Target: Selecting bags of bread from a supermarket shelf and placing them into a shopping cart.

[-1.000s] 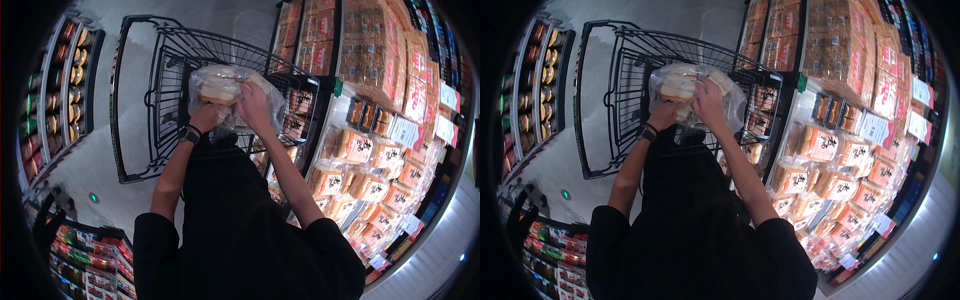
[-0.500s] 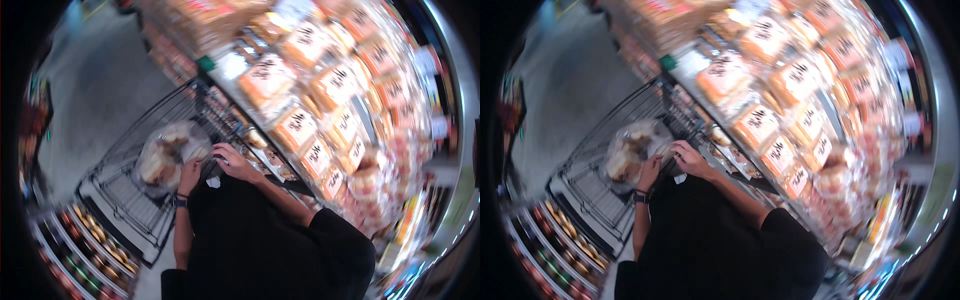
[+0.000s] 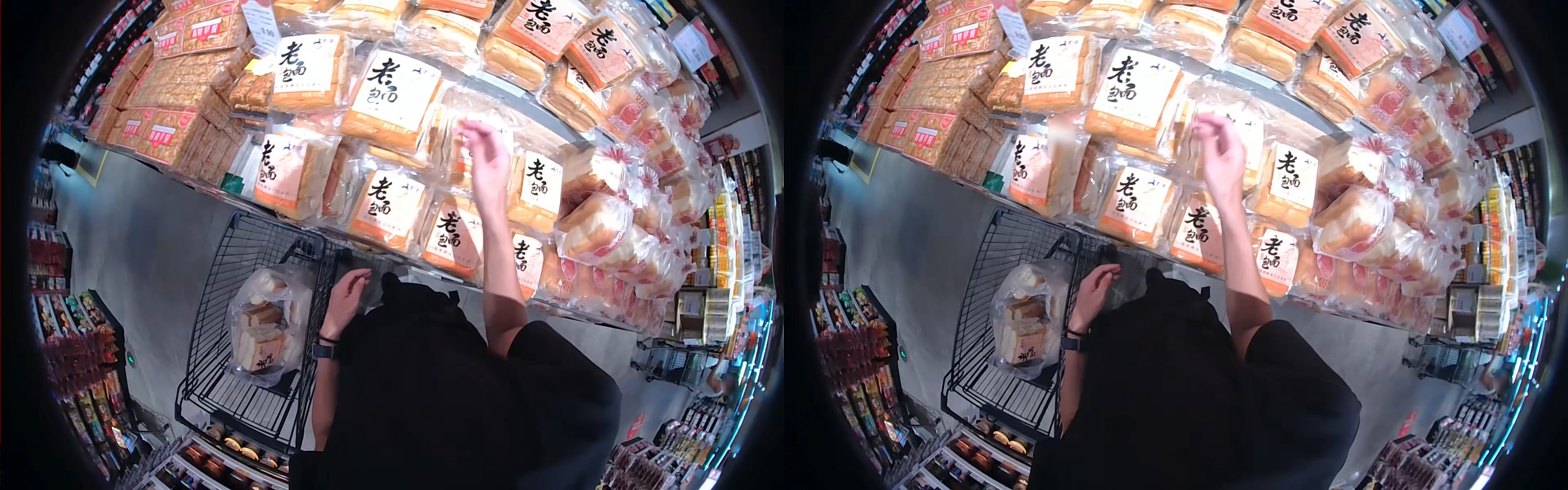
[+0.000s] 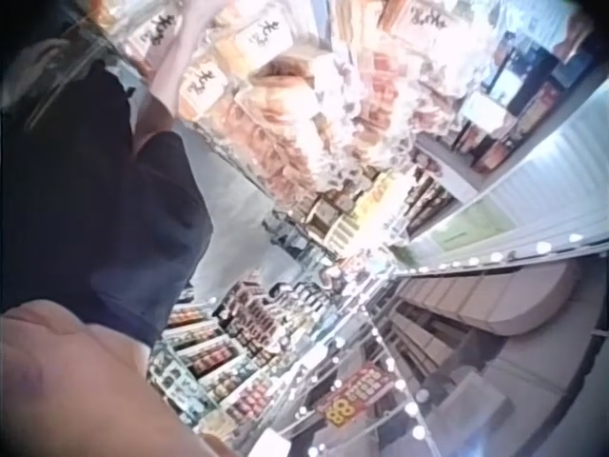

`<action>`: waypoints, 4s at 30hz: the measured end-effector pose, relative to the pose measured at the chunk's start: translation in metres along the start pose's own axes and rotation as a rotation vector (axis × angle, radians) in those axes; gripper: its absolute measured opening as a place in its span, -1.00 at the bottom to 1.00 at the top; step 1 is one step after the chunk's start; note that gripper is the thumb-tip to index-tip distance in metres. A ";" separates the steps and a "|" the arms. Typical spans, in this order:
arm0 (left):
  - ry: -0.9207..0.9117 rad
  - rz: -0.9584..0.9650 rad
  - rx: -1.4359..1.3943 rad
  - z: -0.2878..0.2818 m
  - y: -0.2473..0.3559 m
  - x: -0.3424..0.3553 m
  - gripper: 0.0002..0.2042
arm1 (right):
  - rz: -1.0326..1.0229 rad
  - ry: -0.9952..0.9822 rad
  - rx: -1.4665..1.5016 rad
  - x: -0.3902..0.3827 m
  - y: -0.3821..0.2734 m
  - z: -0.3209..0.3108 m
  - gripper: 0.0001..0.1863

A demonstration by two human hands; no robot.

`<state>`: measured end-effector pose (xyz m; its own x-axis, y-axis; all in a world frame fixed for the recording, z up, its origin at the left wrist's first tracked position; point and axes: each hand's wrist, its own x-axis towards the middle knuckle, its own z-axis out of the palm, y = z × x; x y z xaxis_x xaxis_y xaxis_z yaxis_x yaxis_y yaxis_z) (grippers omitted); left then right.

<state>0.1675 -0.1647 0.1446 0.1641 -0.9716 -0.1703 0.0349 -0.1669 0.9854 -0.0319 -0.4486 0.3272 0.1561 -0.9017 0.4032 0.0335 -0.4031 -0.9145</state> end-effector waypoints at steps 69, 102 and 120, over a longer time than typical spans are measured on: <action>1.086 0.516 -0.322 -0.110 0.064 -0.182 -0.83 | -0.161 -1.713 -0.179 -0.122 -0.106 0.276 -0.08; 0.829 -0.316 0.145 -0.148 -0.136 -0.025 -0.63 | -0.080 -1.368 -0.427 -0.179 -0.027 0.417 -0.73; 0.961 -0.188 0.199 -0.120 -0.151 0.013 -0.40 | -0.818 -1.736 -0.556 -0.287 0.071 0.467 -0.81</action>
<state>0.2829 -0.1323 -0.0071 0.9036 -0.3931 -0.1703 -0.0088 -0.4145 0.9100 0.3870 -0.1455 0.1310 0.8910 0.4362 -0.1260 0.3803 -0.8686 -0.3178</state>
